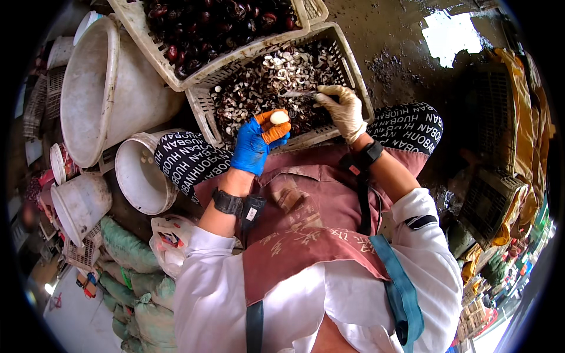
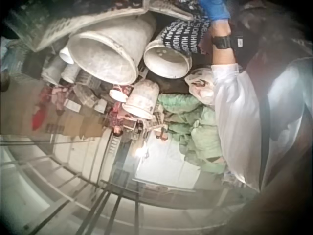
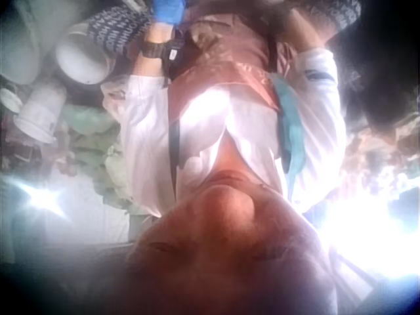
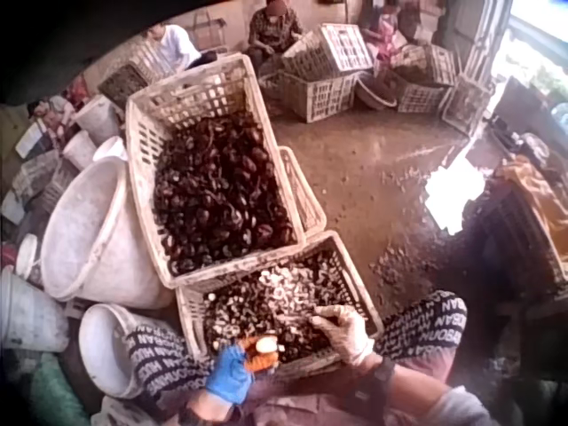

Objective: The person peels water chestnuts using a small knife, placing the peeled fruit into a white bucket and discarding the shells into a crate in their lap. They later stand up and walk through the processing facility.

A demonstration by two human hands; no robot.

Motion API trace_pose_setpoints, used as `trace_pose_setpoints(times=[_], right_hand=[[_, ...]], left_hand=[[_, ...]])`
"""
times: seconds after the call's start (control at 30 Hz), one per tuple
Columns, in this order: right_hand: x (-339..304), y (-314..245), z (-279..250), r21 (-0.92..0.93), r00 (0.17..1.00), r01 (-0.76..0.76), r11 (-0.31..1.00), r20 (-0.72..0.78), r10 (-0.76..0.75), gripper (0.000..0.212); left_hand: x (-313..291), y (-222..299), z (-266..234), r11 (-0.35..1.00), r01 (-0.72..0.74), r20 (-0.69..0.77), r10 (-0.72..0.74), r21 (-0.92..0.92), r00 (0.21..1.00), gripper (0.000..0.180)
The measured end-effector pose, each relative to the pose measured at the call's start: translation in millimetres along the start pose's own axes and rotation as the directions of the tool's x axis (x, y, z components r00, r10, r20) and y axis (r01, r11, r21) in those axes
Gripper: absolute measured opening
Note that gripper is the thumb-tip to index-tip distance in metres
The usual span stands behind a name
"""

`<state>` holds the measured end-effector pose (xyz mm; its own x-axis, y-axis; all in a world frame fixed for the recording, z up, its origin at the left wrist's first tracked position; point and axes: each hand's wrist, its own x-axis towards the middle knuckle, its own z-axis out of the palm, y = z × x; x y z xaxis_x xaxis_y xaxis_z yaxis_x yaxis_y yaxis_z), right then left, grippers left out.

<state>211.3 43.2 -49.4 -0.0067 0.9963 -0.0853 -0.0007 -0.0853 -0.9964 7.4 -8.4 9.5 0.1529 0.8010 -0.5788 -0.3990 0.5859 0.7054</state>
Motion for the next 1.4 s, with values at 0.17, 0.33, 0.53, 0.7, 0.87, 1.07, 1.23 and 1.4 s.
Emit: trace_pose_setpoints(times=[0.17,0.33,0.53,0.7,0.87,1.07,1.23,1.4], right_hand=[[-5,-13,4,0.099,0.98,-0.196,0.976,0.038,0.193,0.018],[-21,-32,25,-0.18,0.971,0.178,0.967,0.19,-0.143,0.02],[-12,-29,12,0.114,0.964,-0.229,0.967,0.165,0.209,0.018],[4,-6,0,-0.024,0.955,-0.24,0.97,0.174,0.241,0.017],[-20,-27,23,0.075,0.95,-0.13,0.989,0.294,0.103,0.025],[0,-21,2,-0.066,0.958,-0.151,0.986,0.238,0.162,0.022],[3,-16,6,-0.17,0.956,-0.162,0.972,0.218,0.198,0.021],[-10,-34,21,-0.08,0.943,-0.014,0.997,0.33,0.04,0.02]], left_hand=[[9,-3,0,0.979,0.013,0.131,0.014,-0.204,0.991,0.042],[13,-7,-4,0.908,0.07,0.156,-0.005,-0.414,0.988,0.037],[6,-2,-5,0.916,0.125,0.079,-0.103,-0.38,0.992,0.025],[11,2,-18,0.895,0.224,0.241,-0.137,-0.385,0.961,0.03],[8,-2,-16,0.875,0.236,0.252,-0.136,-0.423,0.958,0.043],[8,3,-24,0.92,0.214,0.185,-0.16,-0.329,0.97,0.036],[4,0,-24,0.946,0.197,0.2,-0.148,-0.256,0.969,0.037],[16,-8,-24,0.85,0.26,0.279,-0.14,-0.458,0.95,0.041]])
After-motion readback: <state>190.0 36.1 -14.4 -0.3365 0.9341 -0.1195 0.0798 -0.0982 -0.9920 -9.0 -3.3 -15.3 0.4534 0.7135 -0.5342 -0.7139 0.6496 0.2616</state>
